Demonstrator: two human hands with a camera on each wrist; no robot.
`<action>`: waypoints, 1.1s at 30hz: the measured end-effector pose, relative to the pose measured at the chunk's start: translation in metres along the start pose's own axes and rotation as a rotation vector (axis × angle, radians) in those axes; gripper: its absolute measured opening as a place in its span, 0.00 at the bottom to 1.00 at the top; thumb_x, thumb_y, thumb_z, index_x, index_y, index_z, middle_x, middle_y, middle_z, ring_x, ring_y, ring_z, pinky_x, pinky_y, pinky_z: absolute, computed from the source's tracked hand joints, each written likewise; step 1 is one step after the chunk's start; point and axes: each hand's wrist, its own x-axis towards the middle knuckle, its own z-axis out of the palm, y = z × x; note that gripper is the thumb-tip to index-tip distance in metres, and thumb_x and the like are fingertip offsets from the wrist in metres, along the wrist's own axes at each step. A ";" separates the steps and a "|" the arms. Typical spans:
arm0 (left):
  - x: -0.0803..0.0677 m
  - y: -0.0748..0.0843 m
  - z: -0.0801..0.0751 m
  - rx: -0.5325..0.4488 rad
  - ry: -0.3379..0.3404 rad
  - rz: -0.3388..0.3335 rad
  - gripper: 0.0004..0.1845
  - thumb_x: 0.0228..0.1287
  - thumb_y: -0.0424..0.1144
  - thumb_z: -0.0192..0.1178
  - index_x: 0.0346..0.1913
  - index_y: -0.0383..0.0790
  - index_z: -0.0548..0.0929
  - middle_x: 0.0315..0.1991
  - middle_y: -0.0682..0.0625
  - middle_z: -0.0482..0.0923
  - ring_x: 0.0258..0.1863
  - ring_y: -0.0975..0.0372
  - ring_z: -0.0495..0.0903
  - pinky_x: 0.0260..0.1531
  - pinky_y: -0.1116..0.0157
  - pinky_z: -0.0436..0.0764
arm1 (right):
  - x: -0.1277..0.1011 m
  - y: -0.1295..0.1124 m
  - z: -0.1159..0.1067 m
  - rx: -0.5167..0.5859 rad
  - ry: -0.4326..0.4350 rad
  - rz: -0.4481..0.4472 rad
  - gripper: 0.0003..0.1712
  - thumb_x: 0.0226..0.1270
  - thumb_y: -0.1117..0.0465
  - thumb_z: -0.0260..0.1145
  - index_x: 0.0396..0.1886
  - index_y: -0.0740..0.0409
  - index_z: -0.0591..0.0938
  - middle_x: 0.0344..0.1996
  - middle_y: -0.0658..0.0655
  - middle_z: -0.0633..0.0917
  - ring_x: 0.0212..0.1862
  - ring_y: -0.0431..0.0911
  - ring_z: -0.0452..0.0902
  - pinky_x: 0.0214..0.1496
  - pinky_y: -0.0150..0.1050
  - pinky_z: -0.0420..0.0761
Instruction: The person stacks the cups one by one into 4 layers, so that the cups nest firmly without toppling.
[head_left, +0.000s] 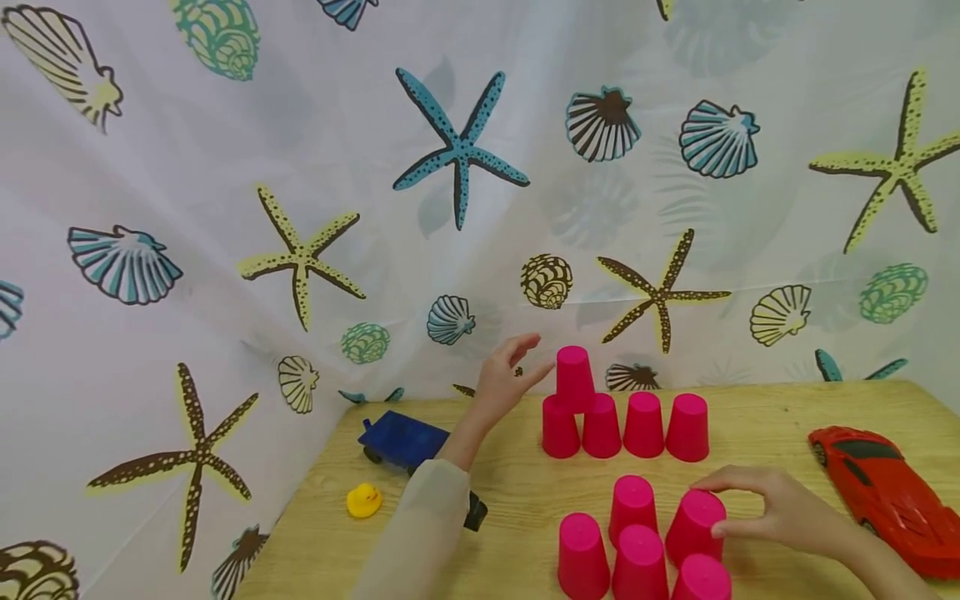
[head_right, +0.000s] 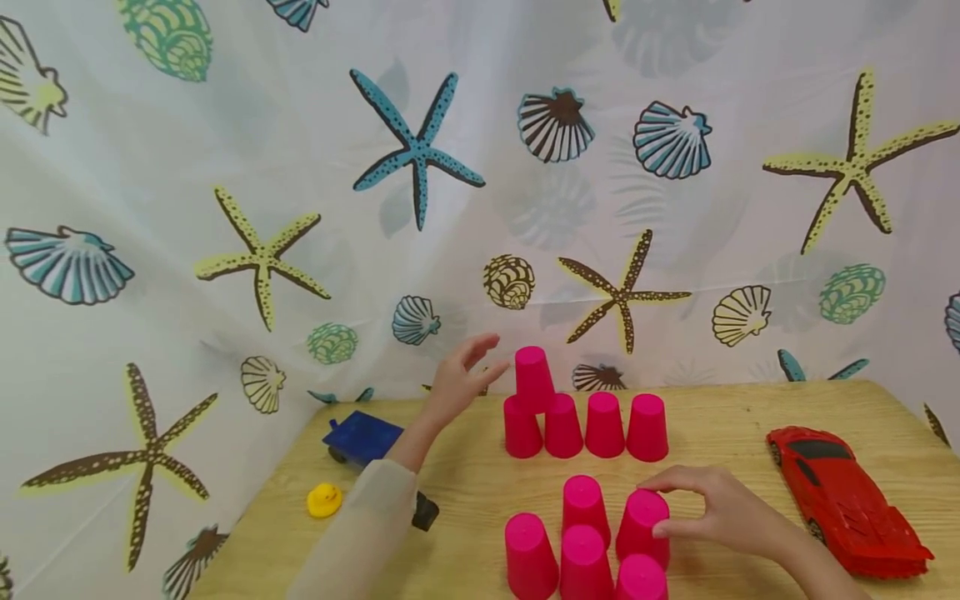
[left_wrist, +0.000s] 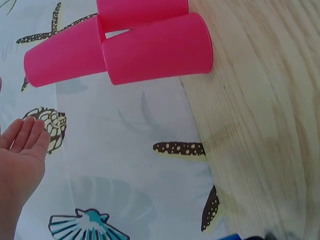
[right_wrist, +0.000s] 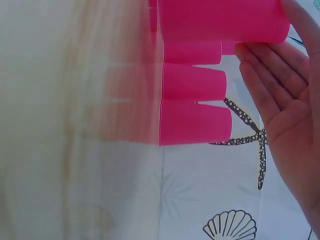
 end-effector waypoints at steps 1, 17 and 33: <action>-0.002 -0.001 -0.003 -0.001 0.016 0.007 0.28 0.62 0.43 0.67 0.64 0.36 0.74 0.62 0.42 0.77 0.64 0.51 0.75 0.67 0.56 0.72 | 0.000 0.000 -0.001 -0.013 0.015 0.006 0.23 0.55 0.56 0.76 0.52 0.52 0.83 0.44 0.48 0.88 0.48 0.29 0.81 0.43 0.34 0.86; -0.074 0.016 -0.028 -0.160 -0.078 0.076 0.28 0.62 0.35 0.66 0.65 0.37 0.74 0.63 0.41 0.76 0.66 0.53 0.74 0.68 0.59 0.71 | 0.005 0.008 -0.023 -0.199 0.389 -0.059 0.32 0.36 0.69 0.82 0.48 0.55 0.85 0.45 0.33 0.84 0.47 0.19 0.76 0.49 0.12 0.74; -0.137 0.028 -0.008 -0.143 -0.380 -0.066 0.25 0.60 0.41 0.69 0.60 0.41 0.78 0.57 0.48 0.81 0.60 0.58 0.80 0.64 0.60 0.76 | 0.038 0.013 -0.030 -0.190 0.664 -0.006 0.35 0.39 0.78 0.77 0.53 0.66 0.82 0.51 0.20 0.73 0.53 0.14 0.69 0.55 0.07 0.65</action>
